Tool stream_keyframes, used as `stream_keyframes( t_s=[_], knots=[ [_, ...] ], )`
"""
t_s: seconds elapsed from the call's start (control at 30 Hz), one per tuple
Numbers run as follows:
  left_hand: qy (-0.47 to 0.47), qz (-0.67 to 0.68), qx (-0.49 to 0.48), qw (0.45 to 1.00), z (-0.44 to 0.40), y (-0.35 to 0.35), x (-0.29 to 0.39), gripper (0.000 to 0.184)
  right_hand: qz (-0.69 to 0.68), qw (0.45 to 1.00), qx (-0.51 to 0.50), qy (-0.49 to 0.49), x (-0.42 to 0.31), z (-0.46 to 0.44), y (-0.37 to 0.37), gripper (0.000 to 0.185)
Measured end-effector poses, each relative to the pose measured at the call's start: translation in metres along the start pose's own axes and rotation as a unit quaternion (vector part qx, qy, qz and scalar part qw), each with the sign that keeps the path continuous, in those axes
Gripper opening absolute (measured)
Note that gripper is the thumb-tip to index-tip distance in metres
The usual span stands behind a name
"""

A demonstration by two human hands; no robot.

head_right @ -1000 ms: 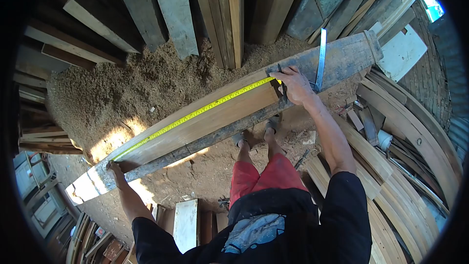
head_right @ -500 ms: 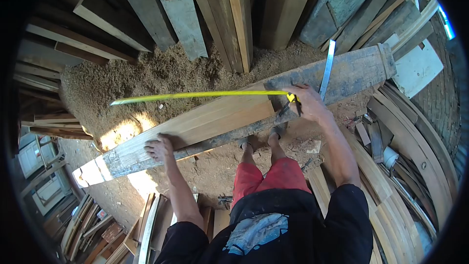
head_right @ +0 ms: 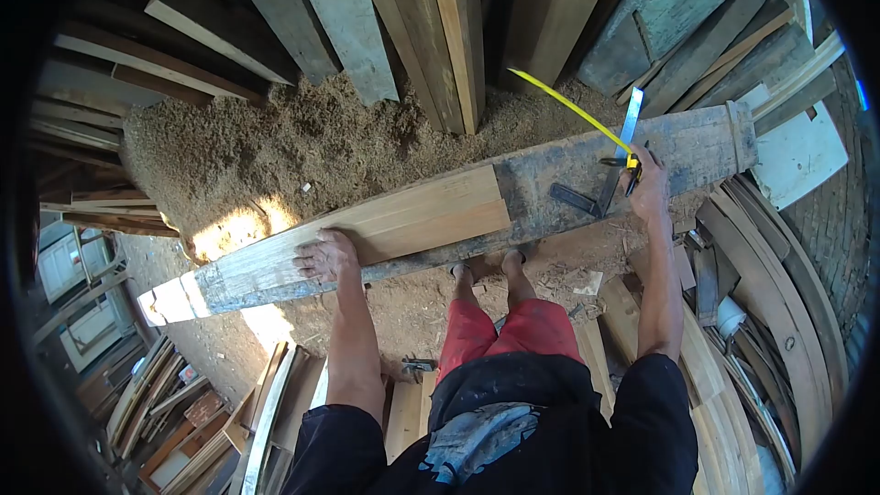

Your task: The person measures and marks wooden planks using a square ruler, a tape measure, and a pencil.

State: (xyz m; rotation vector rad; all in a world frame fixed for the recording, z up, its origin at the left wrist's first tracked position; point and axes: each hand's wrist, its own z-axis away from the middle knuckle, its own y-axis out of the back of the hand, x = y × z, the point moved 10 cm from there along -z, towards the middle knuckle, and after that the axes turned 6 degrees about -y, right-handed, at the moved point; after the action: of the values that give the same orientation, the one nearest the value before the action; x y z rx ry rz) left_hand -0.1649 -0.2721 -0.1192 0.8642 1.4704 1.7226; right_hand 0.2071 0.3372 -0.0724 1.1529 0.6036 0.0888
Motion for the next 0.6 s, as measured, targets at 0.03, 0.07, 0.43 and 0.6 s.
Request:
stream_keyframes(
  t_s=[0.03, 0.07, 0.43, 0.6],
  knots=[
    [0.002, -0.003, 0.008, 1.0, -0.004, -0.005, -0.003, 0.089, 0.018, 1.0, 0.013, 0.003, 0.004, -0.002, 0.003, 0.057],
    [0.004, -0.007, 0.016, 1.0, -0.01, -0.013, -0.008, 0.089, 0.036, 0.999, 0.026, 0.006, 0.005, -0.004, 0.005, 0.058],
    [0.031, 0.007, 0.025, 0.999, -0.011, -0.019, -0.014, 0.09, 0.114, 0.985, 0.13, 0.016, 0.022, -0.007, -0.011, 0.068],
    [0.035, -0.044, 0.04, 0.998, -0.016, -0.026, -0.018, 0.087, -0.015, 0.981, 0.19, 0.029, -0.071, 0.024, 0.021, 0.054]
  ],
)
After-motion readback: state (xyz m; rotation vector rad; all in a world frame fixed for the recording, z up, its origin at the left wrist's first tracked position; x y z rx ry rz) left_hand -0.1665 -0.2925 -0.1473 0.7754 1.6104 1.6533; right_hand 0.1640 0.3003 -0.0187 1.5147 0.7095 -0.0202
